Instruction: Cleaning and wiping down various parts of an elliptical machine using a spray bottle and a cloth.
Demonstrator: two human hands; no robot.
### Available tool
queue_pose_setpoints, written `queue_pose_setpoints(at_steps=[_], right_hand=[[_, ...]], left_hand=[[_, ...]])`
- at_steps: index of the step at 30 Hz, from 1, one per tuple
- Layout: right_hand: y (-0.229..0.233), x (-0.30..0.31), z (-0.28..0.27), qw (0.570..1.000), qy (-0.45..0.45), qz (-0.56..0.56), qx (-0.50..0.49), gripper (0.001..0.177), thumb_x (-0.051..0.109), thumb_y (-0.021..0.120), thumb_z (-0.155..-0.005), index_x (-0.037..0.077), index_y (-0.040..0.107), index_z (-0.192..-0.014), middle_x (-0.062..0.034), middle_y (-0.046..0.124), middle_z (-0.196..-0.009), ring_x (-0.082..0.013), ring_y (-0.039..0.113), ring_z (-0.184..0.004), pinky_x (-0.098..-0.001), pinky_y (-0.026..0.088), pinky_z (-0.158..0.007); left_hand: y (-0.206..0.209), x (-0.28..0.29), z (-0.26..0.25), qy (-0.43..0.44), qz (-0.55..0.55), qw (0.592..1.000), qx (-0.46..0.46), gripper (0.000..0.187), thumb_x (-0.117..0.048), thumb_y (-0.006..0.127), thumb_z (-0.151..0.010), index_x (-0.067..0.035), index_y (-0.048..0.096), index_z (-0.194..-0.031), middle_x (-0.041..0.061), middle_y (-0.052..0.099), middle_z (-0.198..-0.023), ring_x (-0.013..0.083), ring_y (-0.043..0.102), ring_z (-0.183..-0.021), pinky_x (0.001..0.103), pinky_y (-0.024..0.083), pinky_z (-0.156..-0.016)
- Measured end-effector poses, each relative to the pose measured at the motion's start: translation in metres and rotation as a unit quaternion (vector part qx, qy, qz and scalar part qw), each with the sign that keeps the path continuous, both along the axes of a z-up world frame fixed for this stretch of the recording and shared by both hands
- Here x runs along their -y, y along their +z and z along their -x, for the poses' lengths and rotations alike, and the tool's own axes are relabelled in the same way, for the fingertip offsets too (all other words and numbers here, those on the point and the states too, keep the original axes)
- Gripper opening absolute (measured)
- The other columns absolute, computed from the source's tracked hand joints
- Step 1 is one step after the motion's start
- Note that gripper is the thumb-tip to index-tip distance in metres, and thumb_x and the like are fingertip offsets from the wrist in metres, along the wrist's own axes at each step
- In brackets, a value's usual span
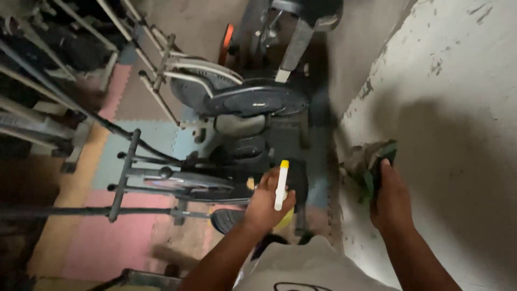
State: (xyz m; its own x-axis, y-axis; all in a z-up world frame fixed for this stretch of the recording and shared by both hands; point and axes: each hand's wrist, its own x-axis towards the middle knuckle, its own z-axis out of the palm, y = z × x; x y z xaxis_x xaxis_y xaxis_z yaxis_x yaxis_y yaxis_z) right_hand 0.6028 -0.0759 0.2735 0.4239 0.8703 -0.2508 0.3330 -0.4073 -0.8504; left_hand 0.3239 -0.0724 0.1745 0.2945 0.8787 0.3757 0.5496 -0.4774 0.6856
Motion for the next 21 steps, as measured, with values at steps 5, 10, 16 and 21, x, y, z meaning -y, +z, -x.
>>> queue_pose_setpoints(at_steps=[5, 10, 16, 21], right_hand=[[-0.040, -0.014, -0.027, 0.993, -0.043, -0.005, -0.113, 0.048, 0.035, 0.042, -0.107, 0.002, 0.053, -0.140, -0.0183, 0.061, -0.129, -0.0301, 0.057, -0.105, -0.0413, 0.045, -0.095], [0.006, -0.026, 0.003, 0.999, 0.022, -0.018, 0.019, 0.053, 0.030, 0.039, -0.103, 0.005, 0.047, -0.149, -0.0182, 0.059, -0.133, -0.0324, 0.059, -0.107, -0.0454, 0.048, -0.092], [-0.011, -0.046, -0.003, 0.924, -0.160, -0.053, -0.342, 0.048, 0.038, 0.044, -0.107, 0.007, 0.049, -0.144, -0.0130, 0.058, -0.133, -0.0281, 0.057, -0.113, -0.0430, 0.047, -0.097], [-0.044, -0.067, -0.015, 0.921, 0.121, -0.034, 0.367, 0.073, -0.006, 0.064, -0.083, -0.004, 0.041, -0.152, -0.0299, 0.052, -0.141, -0.0471, 0.054, -0.122, -0.0494, 0.044, -0.105]], left_hand=[[0.041, -0.006, -0.008, 0.018, 0.022, 1.000, -0.011, 0.061, -0.024, 0.073, -0.088, 0.002, 0.050, -0.137, 0.027, 0.058, -0.135, 0.0463, 0.059, -0.120, 0.050, 0.054, -0.097], [0.072, -0.016, -0.009, 0.041, 0.051, 0.998, 0.017, 0.062, -0.020, 0.070, -0.085, 0.000, 0.051, -0.140, 0.025, 0.061, -0.134, 0.0446, 0.059, -0.123, 0.049, 0.054, -0.096], [0.083, -0.047, -0.006, 0.053, 0.091, 0.994, -0.017, 0.063, -0.018, 0.069, -0.080, -0.003, 0.053, -0.140, 0.026, 0.060, -0.136, 0.0446, 0.062, -0.117, 0.048, 0.055, -0.095], [0.098, -0.083, 0.008, 0.022, 0.164, 0.986, -0.006, 0.070, -0.025, 0.066, -0.081, -0.002, 0.047, -0.145, 0.024, 0.064, -0.128, 0.0411, 0.069, -0.099, 0.047, 0.056, -0.086]])
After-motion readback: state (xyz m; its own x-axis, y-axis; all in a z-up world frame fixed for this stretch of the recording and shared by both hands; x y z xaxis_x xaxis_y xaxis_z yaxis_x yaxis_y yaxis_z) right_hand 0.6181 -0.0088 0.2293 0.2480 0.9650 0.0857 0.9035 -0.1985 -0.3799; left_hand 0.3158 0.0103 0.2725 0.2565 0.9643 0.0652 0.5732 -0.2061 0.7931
